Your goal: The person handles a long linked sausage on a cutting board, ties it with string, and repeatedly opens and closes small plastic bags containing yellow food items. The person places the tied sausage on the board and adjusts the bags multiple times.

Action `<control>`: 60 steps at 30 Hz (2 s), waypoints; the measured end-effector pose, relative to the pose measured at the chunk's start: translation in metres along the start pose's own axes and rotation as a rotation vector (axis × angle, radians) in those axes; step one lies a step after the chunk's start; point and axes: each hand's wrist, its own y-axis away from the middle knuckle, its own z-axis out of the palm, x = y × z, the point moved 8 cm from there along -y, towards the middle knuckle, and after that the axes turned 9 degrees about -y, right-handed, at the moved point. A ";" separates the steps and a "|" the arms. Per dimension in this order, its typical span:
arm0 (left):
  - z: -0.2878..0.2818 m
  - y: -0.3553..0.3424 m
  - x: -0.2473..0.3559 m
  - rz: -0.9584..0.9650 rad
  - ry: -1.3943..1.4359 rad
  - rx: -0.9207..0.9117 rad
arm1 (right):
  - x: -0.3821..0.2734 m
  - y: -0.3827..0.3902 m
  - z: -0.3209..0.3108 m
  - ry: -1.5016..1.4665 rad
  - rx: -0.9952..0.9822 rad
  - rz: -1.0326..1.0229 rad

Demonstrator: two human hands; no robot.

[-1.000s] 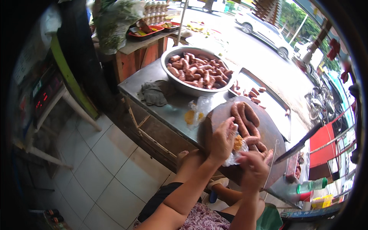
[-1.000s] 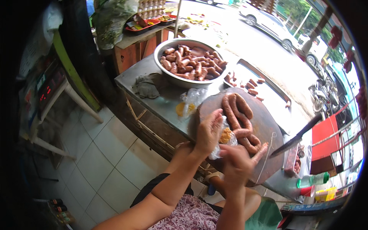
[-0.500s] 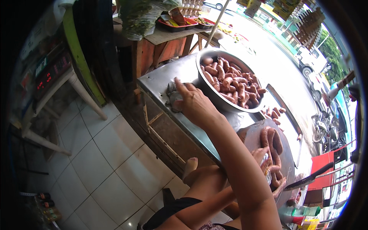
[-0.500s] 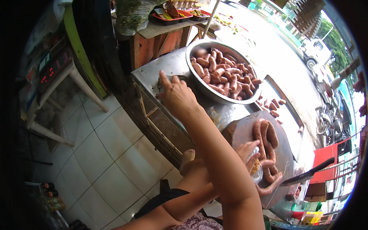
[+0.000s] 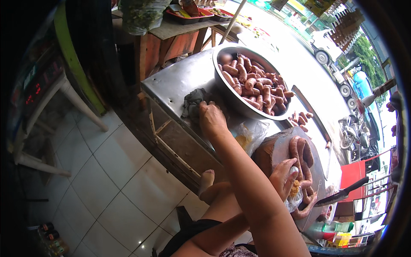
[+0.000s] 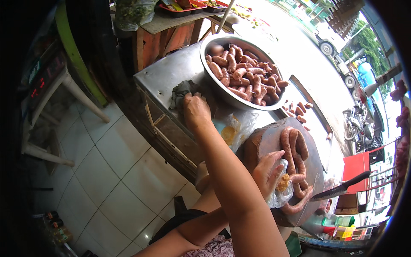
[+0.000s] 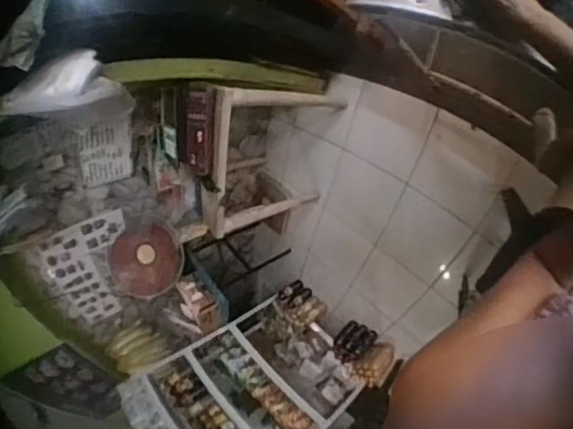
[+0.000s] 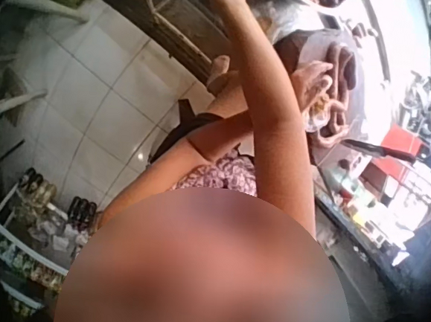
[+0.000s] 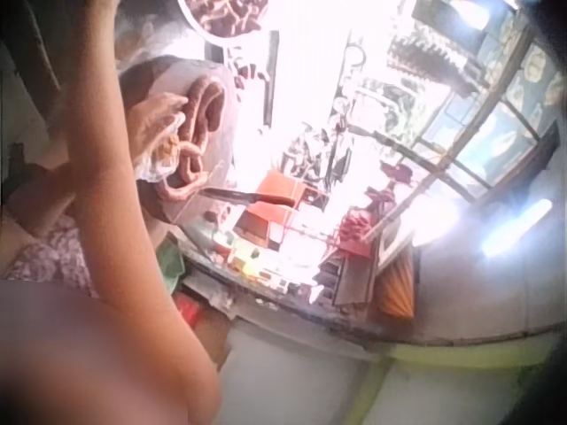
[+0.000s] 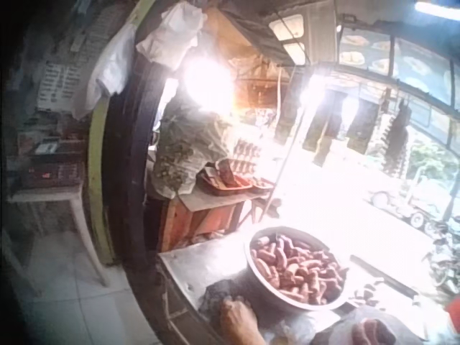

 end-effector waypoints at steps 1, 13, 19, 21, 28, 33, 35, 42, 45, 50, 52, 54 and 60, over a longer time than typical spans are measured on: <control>0.000 0.002 0.002 0.017 -0.039 0.004 | 0.002 0.003 -0.004 -0.017 0.028 0.004; 0.007 0.011 0.018 0.127 -0.212 0.023 | 0.005 0.036 0.005 0.188 -0.276 0.164; 0.011 0.012 0.018 0.146 -0.292 0.075 | -0.046 0.080 -0.096 -0.060 0.003 -0.038; 0.009 0.008 0.011 0.030 -0.247 0.057 | -0.058 0.111 -0.141 -0.191 0.105 -0.170; -0.005 0.000 0.015 0.050 -0.930 -0.232 | 0.012 0.270 -0.284 -0.186 0.733 -0.018; 0.006 0.019 0.030 0.205 -1.071 -0.590 | 0.105 0.352 -0.291 -0.242 0.660 0.521; 0.004 0.025 0.032 0.115 -1.079 -0.643 | 0.109 0.365 -0.279 -0.261 0.641 0.408; 0.036 0.027 0.037 0.132 -1.140 -0.707 | 0.103 0.402 -0.257 -0.153 0.890 0.226; 0.043 0.029 0.033 0.115 -1.084 -0.720 | 0.100 0.413 -0.249 -0.082 0.993 0.157; 0.052 0.031 0.030 0.108 -0.863 -0.646 | 0.107 0.422 -0.234 -0.006 1.020 0.109; 0.054 0.029 0.027 0.084 -0.846 -0.640 | 0.109 0.425 -0.233 0.013 1.027 0.121; 0.058 0.029 0.027 0.103 -0.806 -0.644 | 0.108 0.426 -0.234 0.027 1.030 0.132; 0.057 0.027 0.031 0.188 -0.742 -0.640 | 0.104 0.419 -0.239 -0.032 1.043 0.108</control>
